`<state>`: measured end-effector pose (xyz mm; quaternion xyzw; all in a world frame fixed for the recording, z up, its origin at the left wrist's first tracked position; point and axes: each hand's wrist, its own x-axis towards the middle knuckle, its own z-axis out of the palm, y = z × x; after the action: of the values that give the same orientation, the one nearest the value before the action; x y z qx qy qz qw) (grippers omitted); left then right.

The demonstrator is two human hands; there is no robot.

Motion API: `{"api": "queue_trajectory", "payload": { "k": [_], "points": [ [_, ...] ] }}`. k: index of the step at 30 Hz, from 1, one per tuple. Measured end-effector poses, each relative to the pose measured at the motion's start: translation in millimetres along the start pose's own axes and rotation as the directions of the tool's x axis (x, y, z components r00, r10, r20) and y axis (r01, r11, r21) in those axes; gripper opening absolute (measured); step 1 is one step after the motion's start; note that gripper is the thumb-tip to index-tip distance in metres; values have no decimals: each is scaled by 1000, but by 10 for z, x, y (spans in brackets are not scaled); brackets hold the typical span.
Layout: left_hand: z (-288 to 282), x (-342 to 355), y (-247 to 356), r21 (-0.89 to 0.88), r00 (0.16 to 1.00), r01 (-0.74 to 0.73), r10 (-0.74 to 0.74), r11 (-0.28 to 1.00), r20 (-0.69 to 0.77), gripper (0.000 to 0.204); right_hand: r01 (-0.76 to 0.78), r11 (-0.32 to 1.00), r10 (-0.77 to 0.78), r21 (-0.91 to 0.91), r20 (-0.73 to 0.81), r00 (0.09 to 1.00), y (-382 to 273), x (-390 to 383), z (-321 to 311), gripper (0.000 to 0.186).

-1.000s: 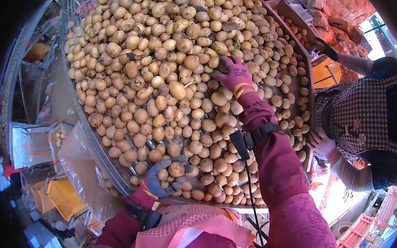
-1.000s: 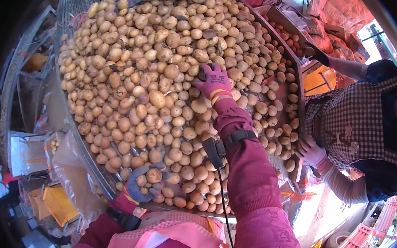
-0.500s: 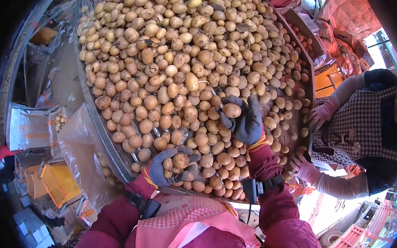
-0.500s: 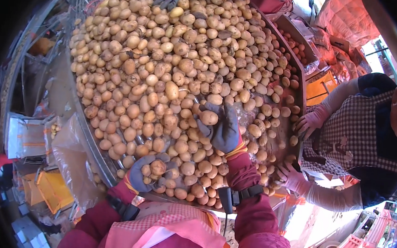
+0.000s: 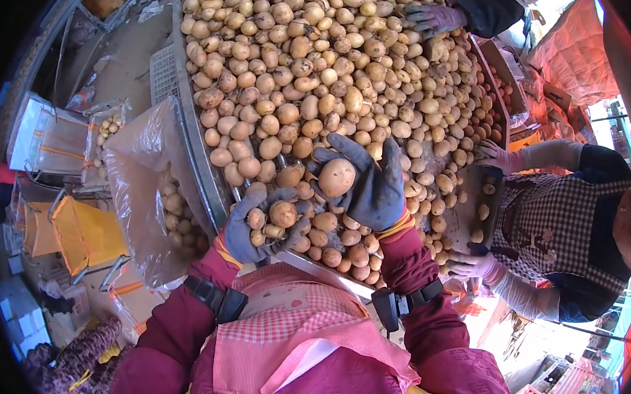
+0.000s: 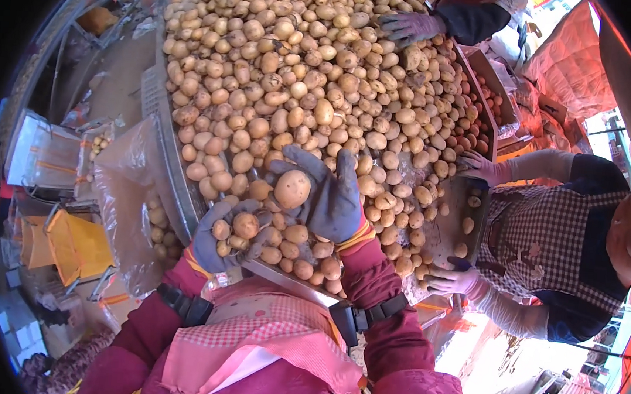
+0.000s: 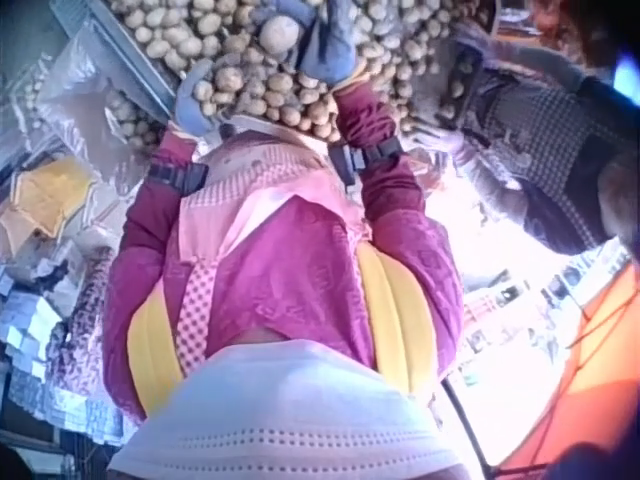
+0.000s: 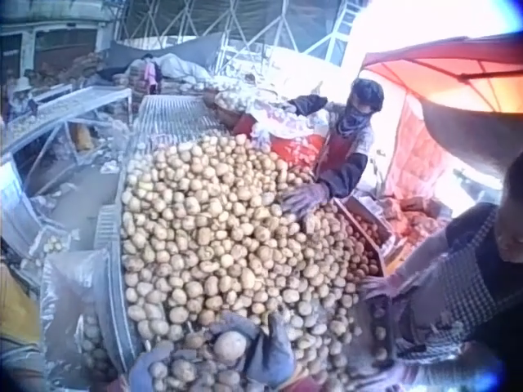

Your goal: Sort potatoes by hand from a large pile into smaller bags and crates.

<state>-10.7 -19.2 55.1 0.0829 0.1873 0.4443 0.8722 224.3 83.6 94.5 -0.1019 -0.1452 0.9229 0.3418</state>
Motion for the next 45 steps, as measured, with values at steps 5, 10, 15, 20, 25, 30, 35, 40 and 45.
{"api": "queue_trajectory", "payload": {
  "k": [5,10,15,20,25,30,35,40,45],
  "points": [
    [-233,-409,48,-304,998,-59,52,951,-32,59,-68,952,62,-300,-32,998,473,239,250,74],
    [-482,-859,55,-351,993,-58,90,935,73,55,-14,673,-35,-740,-50,998,963,439,420,78],
    [-468,-1278,-50,799,896,-245,443,550,-30,54,164,420,-6,-893,178,984,1473,539,658,91],
    [-683,-1510,-209,188,965,-255,261,949,-10,59,70,375,34,-925,90,995,1910,555,931,98],
    [-1096,-1648,-455,-235,995,-56,34,970,-98,32,154,130,53,-980,162,985,2243,512,1044,94],
    [-1429,-1600,-550,-265,844,432,-283,862,455,23,39,219,91,-975,60,994,2480,452,1066,93],
    [-1249,-2219,-688,-53,897,-433,424,900,-122,44,218,223,63,-950,238,969,2395,637,1010,98],
    [-1098,-3072,211,-1,599,-772,726,636,-338,57,-43,291,30,-956,-36,999,2234,650,878,82],
    [-1634,-4083,1593,-1,330,-937,881,350,-339,42,28,279,88,-960,55,995,2150,500,756,76]
  ]
}}
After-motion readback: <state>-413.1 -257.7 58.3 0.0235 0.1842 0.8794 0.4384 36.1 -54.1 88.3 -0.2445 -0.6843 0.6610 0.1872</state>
